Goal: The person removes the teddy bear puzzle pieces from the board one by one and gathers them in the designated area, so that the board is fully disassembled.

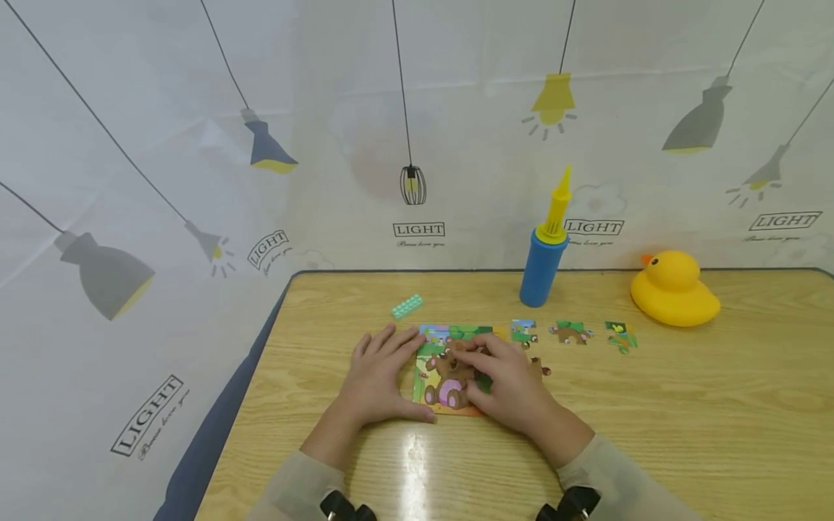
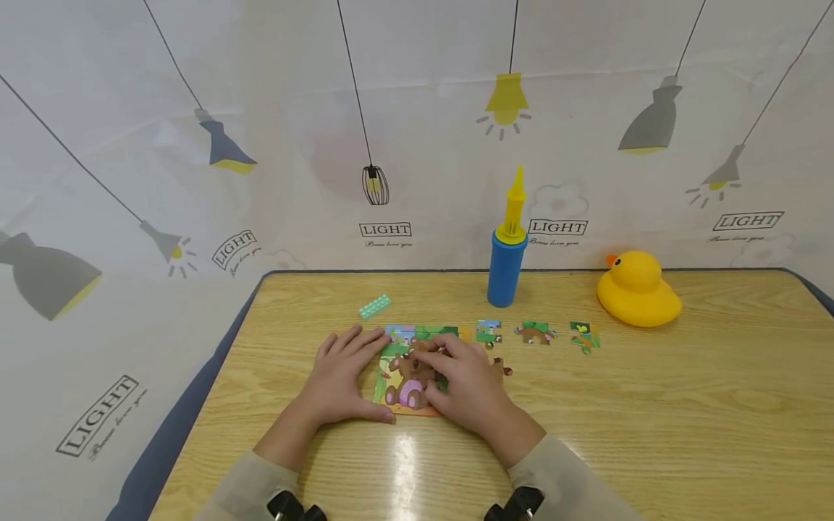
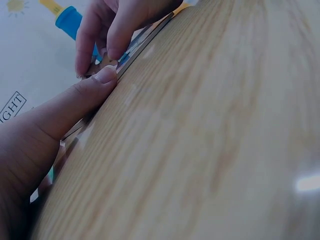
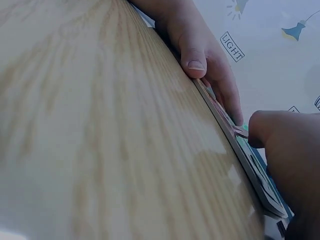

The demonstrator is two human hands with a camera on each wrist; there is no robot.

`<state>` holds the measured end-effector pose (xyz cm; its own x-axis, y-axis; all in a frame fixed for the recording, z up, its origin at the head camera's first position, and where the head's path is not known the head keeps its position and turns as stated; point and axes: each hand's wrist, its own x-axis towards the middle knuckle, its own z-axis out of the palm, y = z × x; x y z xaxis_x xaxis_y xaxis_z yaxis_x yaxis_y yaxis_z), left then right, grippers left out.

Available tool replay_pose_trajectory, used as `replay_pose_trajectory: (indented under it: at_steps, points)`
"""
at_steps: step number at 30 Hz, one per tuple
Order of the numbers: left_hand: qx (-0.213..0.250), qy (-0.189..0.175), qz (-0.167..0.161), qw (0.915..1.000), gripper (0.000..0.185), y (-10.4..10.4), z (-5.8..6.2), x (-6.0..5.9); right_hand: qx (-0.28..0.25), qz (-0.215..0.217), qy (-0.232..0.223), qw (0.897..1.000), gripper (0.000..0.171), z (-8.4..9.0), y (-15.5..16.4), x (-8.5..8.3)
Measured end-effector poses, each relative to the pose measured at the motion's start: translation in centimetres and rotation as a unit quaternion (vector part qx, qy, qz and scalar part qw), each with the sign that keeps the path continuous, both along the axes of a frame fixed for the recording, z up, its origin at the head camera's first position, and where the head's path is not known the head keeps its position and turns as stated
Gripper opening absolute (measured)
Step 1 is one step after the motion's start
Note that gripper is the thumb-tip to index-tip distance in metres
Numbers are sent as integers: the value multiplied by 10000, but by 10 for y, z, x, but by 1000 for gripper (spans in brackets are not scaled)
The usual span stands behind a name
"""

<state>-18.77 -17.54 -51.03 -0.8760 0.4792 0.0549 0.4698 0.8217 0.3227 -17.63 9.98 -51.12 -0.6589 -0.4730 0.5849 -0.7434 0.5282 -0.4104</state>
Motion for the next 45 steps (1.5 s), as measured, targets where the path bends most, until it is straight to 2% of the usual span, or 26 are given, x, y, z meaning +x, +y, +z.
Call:
replay_pose_trajectory:
  at_steps: [6, 11, 15, 24, 33, 45]
  points:
    - [8, -40, 23, 10000, 135, 0, -1, -1, 342, -251, 106, 9990, 41, 1, 2, 0]
    - [51, -17, 19, 10000, 135, 0, -1, -1, 610, -513, 309, 9963, 45, 4, 4, 0]
    - [72, 15, 29, 10000, 135, 0, -2, 0, 484, -560, 362, 9966, 46, 3, 5, 0]
    - [92, 33, 6, 10000, 136, 1, -3, 0, -44, -274, 586, 9979, 29, 1, 20, 7]
    - [100, 8, -30, 9999, 136, 0, -3, -1, -14, -359, 97, 9993, 22, -2, 53, 22]
    - [73, -7, -9, 10000, 136, 0, -2, -1, -75, -563, 227, 9981, 26, -4, 99, 35]
